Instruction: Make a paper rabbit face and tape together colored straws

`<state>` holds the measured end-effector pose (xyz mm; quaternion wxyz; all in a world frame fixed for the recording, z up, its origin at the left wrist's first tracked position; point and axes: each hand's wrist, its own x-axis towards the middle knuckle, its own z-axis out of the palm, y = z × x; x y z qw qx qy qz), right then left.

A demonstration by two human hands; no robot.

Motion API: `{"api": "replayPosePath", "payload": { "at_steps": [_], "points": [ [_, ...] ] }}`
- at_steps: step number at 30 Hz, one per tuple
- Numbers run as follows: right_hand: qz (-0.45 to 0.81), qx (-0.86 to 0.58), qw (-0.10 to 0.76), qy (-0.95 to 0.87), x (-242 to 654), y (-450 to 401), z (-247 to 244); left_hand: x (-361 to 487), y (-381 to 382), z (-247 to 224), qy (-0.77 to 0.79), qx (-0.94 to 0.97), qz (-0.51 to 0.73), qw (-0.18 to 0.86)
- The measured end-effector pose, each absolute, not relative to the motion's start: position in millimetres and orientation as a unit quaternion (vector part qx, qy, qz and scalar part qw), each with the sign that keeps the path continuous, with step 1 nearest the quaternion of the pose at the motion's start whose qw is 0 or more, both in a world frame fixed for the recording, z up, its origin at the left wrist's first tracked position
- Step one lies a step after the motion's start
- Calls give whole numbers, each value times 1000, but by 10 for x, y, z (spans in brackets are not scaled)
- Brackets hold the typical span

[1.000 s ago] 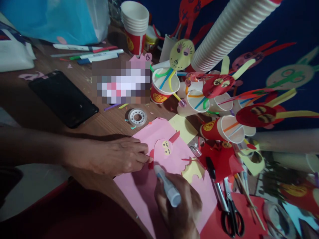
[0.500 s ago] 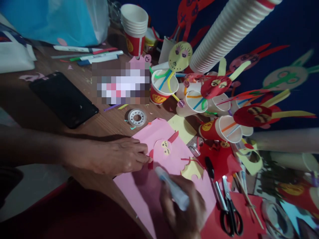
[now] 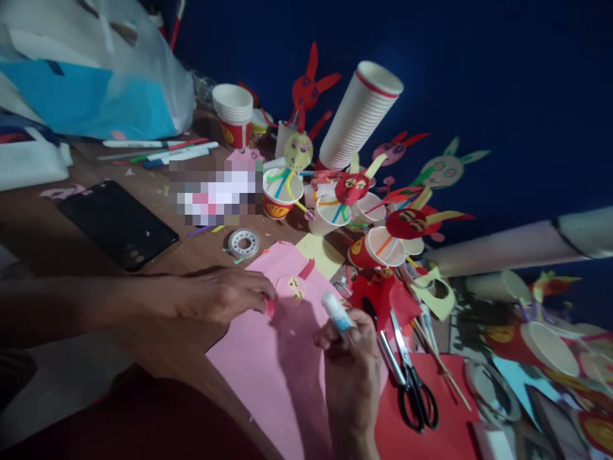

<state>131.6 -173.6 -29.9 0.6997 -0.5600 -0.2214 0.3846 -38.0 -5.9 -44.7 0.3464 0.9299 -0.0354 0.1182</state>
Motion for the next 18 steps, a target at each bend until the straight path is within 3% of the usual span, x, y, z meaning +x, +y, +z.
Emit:
{"api": "replayPosePath", "payload": {
  "at_steps": [5, 18],
  "points": [
    [459, -506, 706, -184, 1255, -1716, -327, -348, -43, -450, -18, 898, 171, 405],
    [507, -427, 723, -196, 1202, -1737, -387, -329, -128, -418, 8, 898, 176, 403]
  ]
}}
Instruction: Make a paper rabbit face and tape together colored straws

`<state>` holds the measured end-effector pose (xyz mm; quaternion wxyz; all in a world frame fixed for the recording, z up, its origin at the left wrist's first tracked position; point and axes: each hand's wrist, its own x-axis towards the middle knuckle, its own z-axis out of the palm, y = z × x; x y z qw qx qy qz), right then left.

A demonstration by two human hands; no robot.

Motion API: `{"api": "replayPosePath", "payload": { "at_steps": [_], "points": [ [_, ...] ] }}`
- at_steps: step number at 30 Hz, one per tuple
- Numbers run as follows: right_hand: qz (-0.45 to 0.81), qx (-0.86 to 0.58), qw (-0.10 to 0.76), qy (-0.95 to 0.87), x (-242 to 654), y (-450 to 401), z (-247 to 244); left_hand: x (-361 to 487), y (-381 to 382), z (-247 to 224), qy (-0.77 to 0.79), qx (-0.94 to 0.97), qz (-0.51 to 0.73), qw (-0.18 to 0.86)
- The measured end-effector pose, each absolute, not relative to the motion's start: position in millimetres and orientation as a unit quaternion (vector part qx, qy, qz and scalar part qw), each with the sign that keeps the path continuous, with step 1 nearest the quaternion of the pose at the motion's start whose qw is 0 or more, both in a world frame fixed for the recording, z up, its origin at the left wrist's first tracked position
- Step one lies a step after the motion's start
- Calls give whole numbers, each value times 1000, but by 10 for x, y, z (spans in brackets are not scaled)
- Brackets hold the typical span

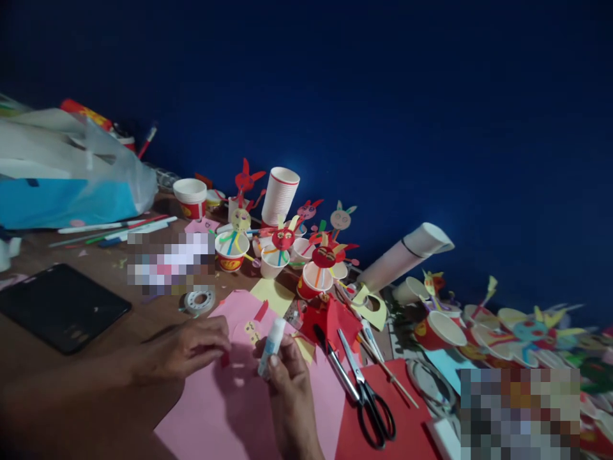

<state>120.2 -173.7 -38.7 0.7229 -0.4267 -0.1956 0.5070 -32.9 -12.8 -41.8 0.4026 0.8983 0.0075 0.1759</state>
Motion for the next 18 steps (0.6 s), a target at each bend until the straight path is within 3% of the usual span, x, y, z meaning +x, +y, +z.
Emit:
{"api": "replayPosePath", "payload": {
  "at_steps": [4, 12, 18],
  "points": [
    [496, -427, 727, -209, 1206, -1737, -435, -315, -167, -293, 28, 894, 170, 414],
    [486, -458, 692, -273, 1163, -1729, -416, -85, -337, -110, 170, 784, 176, 571],
    [475, -414, 715, -302, 1089, -1676, -403, 12, -497, 153, 134, 761, 155, 616]
  ]
}}
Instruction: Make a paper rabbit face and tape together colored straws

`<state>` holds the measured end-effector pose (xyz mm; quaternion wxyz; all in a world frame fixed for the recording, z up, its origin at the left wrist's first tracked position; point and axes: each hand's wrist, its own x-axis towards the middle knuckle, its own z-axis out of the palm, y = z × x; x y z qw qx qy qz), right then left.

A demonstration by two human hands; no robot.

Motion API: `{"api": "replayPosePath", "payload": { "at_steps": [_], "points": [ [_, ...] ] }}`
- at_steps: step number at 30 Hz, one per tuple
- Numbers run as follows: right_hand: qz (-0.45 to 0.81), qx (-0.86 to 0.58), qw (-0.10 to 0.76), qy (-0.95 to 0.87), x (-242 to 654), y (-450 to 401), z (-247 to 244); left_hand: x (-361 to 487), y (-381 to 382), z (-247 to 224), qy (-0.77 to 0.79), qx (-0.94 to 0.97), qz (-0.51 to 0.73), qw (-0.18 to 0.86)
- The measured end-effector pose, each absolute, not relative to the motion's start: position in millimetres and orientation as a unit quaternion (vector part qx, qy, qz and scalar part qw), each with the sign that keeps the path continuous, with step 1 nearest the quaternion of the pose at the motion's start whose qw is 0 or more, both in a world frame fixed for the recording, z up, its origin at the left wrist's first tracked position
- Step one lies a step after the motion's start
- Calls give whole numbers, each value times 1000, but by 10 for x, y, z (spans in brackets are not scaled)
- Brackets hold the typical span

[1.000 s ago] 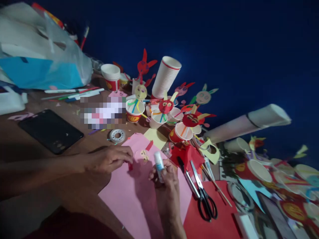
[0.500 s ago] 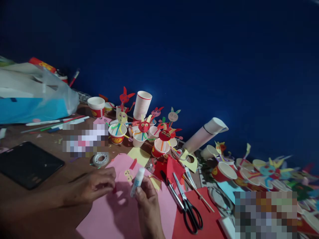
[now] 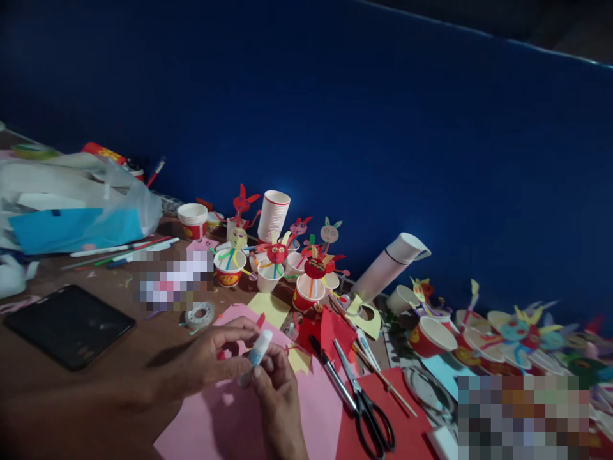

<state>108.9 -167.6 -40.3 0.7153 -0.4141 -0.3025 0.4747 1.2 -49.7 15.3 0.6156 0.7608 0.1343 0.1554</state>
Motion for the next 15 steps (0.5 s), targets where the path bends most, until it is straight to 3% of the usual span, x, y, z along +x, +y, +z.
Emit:
{"api": "replayPosePath", "payload": {
  "at_steps": [7, 15],
  "points": [
    [441, -455, 700, -329, 1064, -1652, -430, 4, -492, -106, 153, 699, 184, 674],
    [421, -598, 570, -375, 1213, -1732, -138, -94, -372, -183, 162, 621, 215, 736]
  ]
}}
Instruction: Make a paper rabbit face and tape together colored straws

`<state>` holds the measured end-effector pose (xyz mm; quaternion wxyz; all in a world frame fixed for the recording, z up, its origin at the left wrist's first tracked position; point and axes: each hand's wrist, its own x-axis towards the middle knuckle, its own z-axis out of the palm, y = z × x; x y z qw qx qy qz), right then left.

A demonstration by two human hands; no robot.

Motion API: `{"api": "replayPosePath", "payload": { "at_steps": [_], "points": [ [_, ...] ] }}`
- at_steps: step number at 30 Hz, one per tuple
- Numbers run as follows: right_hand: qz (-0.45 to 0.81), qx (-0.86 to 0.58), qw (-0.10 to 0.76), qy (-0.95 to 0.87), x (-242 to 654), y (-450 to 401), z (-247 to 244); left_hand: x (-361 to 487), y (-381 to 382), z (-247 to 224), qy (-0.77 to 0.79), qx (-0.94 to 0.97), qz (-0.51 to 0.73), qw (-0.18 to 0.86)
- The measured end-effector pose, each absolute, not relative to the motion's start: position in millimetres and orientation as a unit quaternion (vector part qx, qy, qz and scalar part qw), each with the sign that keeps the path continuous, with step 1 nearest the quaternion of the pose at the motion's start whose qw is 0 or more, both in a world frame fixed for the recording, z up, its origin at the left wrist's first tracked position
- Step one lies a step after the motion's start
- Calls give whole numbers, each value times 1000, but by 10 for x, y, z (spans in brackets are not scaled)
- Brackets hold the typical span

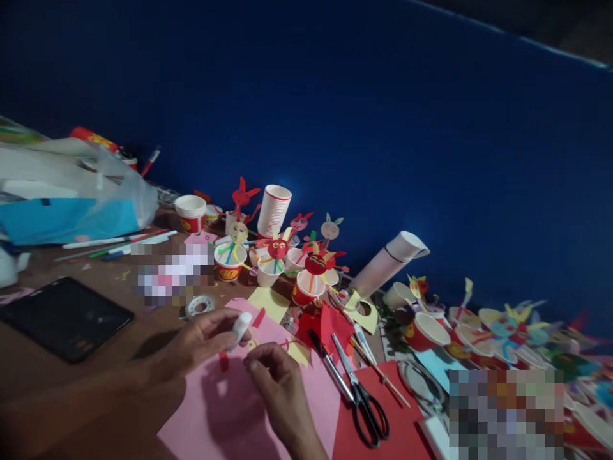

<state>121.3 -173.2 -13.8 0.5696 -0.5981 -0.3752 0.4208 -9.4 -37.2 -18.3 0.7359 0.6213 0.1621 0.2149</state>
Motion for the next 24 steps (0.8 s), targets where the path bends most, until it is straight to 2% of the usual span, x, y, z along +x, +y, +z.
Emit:
{"api": "replayPosePath", "payload": {
  "at_steps": [2, 7, 12, 17, 24],
  "points": [
    [423, -620, 538, -384, 1246, -1768, 15, -125, -365, -111, 147, 661, 216, 704],
    [390, -656, 546, -346, 1380, -1802, 219, -190, -396, -18, 113, 771, 204, 593],
    [377, -688, 503, -361, 1524, -1807, 115, -236, -418, 34, 6, 823, 214, 526],
    [351, -713, 464, -391, 1708, -1894, 10, -231, -321, 18, 21, 852, 240, 466],
    [248, -777, 467, -343, 1906, -2222, -21, -167, -234, -100, 29, 891, 240, 385]
  ]
}}
